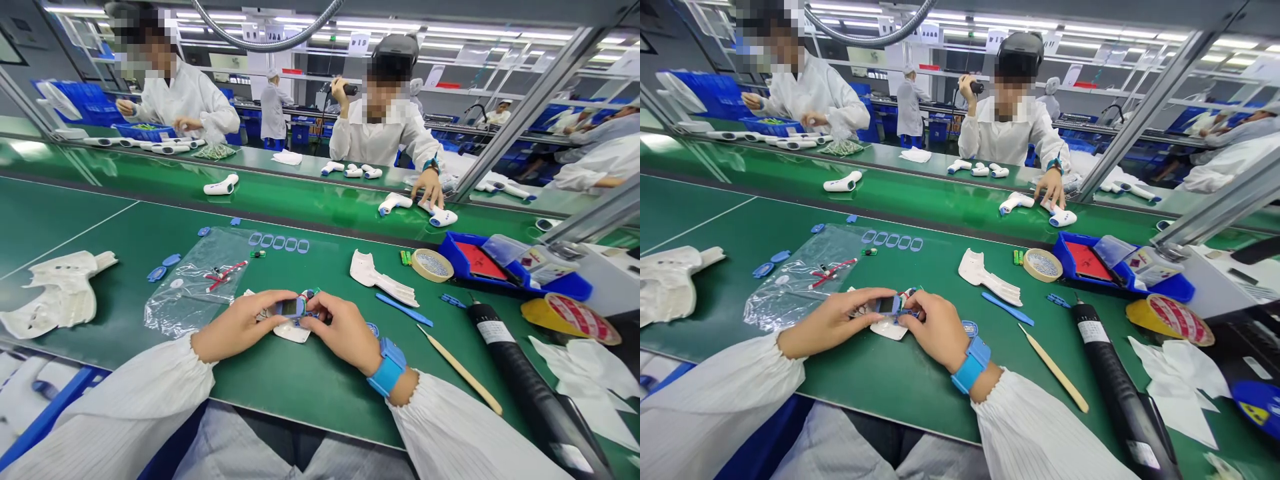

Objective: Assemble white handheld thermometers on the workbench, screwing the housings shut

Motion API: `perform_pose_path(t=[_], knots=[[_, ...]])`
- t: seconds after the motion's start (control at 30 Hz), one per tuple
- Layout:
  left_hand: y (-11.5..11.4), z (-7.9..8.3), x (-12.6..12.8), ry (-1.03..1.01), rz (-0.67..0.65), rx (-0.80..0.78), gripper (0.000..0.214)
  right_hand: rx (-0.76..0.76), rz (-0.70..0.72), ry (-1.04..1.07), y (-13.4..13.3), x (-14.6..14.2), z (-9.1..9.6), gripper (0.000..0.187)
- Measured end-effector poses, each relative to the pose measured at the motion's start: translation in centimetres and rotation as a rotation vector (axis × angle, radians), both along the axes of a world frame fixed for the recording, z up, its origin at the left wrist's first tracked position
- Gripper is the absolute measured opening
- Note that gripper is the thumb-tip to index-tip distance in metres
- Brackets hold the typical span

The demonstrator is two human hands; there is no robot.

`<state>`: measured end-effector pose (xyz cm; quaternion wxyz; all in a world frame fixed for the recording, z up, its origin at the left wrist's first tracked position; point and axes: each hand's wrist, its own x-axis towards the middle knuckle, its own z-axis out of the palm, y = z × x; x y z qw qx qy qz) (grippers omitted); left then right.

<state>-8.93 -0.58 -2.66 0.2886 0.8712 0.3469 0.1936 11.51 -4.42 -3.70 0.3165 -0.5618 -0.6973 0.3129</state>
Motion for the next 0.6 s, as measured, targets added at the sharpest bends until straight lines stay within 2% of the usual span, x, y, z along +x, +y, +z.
perform_pose_path(t=[0.13,0.2,0.27,0.37,0.5,0.53,0.6], knots=[[-1.2,0.0,0.2,0.038,-0.199,0.29,0.034,0.005,0.011,0.004,0.0,0.1,-0.1,0.011],[-1.7,-0.2,0.3,0.019,-0.214,0.354,0.034,0.007,0.012,0.008,0.0,0.1,-0.1,0.011],[-2.1,-0.4,0.4,-0.034,-0.177,0.336,0.033,0.005,0.013,0.01,0.0,0.0,-0.1,0.01],[-1.9,-0.1,0.4,-0.164,-0.038,0.16,0.028,0.002,0.006,0.01,0.0,0.0,-0.1,0.009],[-0.4,1.1,0.5,-0.302,0.156,-0.275,0.034,0.002,-0.009,-0.005,0.0,-0.1,0.1,0.01],[0.1,1.3,0.6,-0.295,0.178,-0.346,0.036,0.001,-0.009,-0.009,0.0,-0.1,0.1,0.01],[1.3,1.4,0.7,-0.244,0.199,-0.39,0.039,0.001,-0.005,-0.018,0.0,-0.1,0.1,0.009]])
